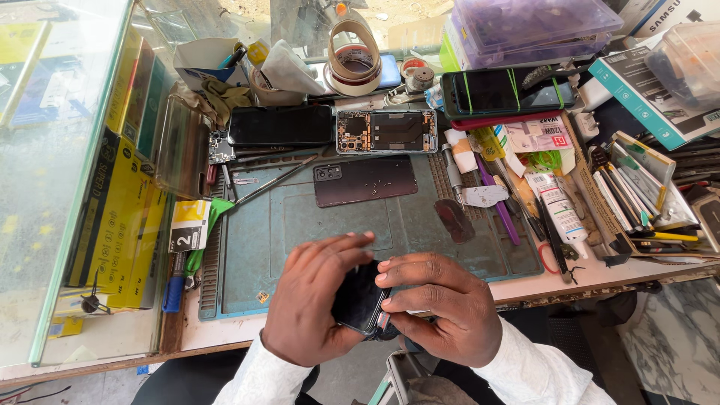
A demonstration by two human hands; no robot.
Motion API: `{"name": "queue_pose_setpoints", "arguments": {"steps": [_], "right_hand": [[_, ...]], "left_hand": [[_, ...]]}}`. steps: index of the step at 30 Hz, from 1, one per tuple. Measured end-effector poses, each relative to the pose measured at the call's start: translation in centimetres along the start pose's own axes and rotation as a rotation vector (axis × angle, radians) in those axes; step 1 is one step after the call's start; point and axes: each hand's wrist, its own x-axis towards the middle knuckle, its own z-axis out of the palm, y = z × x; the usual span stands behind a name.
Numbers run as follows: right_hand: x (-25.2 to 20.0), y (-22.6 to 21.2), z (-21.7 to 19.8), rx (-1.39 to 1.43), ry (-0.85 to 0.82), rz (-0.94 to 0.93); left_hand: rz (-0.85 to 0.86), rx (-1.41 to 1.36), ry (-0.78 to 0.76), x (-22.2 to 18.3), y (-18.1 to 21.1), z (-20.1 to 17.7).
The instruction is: The person uses a screwdriver to remove screws from a disassembled smartphone, then uses a plastic pry tool to separate the back cover. The person handles the phone and tools throughout the process.
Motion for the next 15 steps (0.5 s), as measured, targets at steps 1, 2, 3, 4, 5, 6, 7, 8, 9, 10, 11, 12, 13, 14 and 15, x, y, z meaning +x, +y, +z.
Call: {"name": "queue_pose_setpoints", "arguments": {"steps": [1,2,3,4,5,6,7,8,9,10,11,12,13,14,15], "right_hand": [[-0.1,0.0,0.0,0.002,0.006,0.002],[-0.2,0.0,0.0,0.003,0.012,0.005],[-0.3,0.1,0.1,0.006,0.018,0.007],[-0.5,0.1,0.1,-0.008,0.039,0.026],[-0.6,0.1,0.2,-0.021,0.059,0.045],[-0.8,0.2,0.2,-0.035,0.078,0.063],[-0.9,0.3,0.2,-0.037,0.080,0.101],[-1.0,0.5,0.3,-0.039,0.082,0.138],[-1.3,0.6,0.3,-0.042,0.083,0.177],[-1.6,0.6,0.4,0.032,0.084,0.222],[-1.9,0.7,0.5,0.106,0.087,0.267],[-2.2,0.8,0.6,0.179,0.090,0.313],[-2.5,0.8,0.7,0.331,0.088,0.417],[-2.7,0.9,0.8,0.483,0.087,0.521],[-2.8,1.1,0.8,0.633,0.087,0.625]], "left_hand": [[0.004,-0.010,-0.042,0.2,0.0,-0.1],[-0.026,0.020,-0.072,0.3,0.1,-0.1],[-0.057,0.050,-0.102,0.3,0.3,-0.1],[-0.088,0.079,-0.131,0.4,0.4,-0.1],[-0.087,0.104,-0.137,0.5,0.5,0.0],[-0.086,0.128,-0.143,0.6,0.5,0.1],[-0.085,0.153,-0.148,0.7,0.6,0.2],[-0.085,0.158,-0.142,0.8,0.5,0.2],[-0.086,0.162,-0.136,0.9,0.5,0.3],[-0.086,0.166,-0.131,1.0,0.5,0.4],[-0.085,0.190,-0.118,1.1,0.4,0.4],[-0.084,0.215,-0.106,1.2,0.3,0.5],[-0.083,0.240,-0.094,1.2,0.2,0.6],[-0.103,0.260,-0.096,1.2,0.2,0.7],[-0.120,0.279,-0.099,1.3,0.0,0.8]]}}
